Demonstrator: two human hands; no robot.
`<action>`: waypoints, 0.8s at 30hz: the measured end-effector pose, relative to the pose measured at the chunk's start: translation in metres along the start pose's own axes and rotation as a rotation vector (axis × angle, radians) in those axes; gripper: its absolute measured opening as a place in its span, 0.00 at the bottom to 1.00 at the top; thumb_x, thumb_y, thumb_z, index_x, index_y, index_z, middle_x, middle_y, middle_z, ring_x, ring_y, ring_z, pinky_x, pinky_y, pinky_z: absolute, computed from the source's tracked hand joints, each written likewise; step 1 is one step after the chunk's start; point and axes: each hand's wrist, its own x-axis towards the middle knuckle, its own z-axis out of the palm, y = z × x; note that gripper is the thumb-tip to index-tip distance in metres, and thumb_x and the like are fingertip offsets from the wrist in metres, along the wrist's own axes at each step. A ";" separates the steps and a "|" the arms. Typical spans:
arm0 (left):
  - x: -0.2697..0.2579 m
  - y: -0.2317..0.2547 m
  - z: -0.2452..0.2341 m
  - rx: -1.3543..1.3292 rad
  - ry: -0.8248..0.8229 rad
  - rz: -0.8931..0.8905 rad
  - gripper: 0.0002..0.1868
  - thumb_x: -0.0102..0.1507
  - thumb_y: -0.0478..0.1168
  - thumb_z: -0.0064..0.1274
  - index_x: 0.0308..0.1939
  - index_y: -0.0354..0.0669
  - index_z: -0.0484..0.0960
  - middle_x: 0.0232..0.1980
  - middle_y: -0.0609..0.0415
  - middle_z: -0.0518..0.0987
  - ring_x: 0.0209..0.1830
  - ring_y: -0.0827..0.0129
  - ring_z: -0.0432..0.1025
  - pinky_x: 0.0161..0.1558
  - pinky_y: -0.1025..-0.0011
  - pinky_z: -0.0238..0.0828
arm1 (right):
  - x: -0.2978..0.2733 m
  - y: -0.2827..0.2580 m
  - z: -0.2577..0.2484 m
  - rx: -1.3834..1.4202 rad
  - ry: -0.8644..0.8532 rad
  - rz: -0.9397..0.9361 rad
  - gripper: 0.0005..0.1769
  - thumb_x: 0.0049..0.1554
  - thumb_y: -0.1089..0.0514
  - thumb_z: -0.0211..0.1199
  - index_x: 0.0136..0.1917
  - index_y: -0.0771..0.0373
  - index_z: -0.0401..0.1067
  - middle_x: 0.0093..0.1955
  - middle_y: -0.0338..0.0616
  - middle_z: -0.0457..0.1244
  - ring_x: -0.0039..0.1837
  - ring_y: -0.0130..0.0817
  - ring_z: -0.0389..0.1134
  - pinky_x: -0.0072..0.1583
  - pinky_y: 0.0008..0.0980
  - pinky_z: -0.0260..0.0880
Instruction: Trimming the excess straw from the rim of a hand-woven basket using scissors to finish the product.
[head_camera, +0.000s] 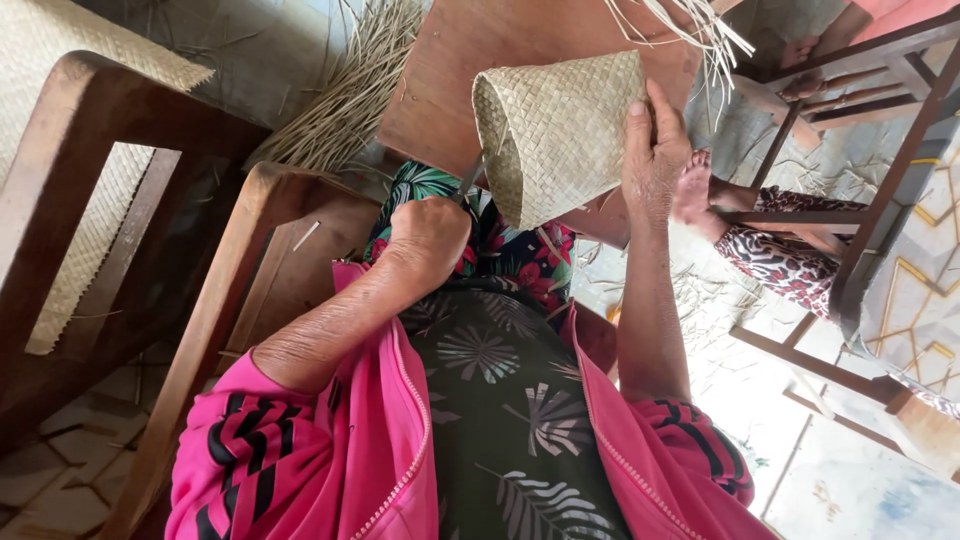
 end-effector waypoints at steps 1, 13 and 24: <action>0.000 0.003 -0.002 0.003 0.043 0.002 0.09 0.53 0.32 0.60 0.33 0.52 0.87 0.35 0.62 0.80 0.35 0.63 0.78 0.26 0.60 0.75 | 0.000 -0.001 -0.001 -0.023 0.004 0.000 0.21 0.69 0.50 0.58 0.71 0.60 0.68 0.61 0.48 0.70 0.57 0.34 0.74 0.52 0.28 0.80; 0.024 0.019 -0.004 -0.095 0.032 -0.035 0.10 0.51 0.34 0.60 0.34 0.54 0.87 0.34 0.61 0.83 0.35 0.60 0.80 0.23 0.57 0.74 | 0.002 0.004 0.004 0.061 0.016 -0.030 0.19 0.68 0.55 0.59 0.70 0.64 0.68 0.64 0.51 0.68 0.63 0.37 0.72 0.59 0.31 0.79; 0.036 0.030 0.000 -0.149 -0.042 -0.071 0.11 0.58 0.32 0.55 0.38 0.55 0.87 0.39 0.63 0.84 0.41 0.63 0.80 0.30 0.62 0.78 | 0.002 0.000 0.003 0.065 0.022 -0.064 0.18 0.68 0.58 0.56 0.68 0.66 0.70 0.65 0.53 0.68 0.66 0.40 0.70 0.64 0.34 0.77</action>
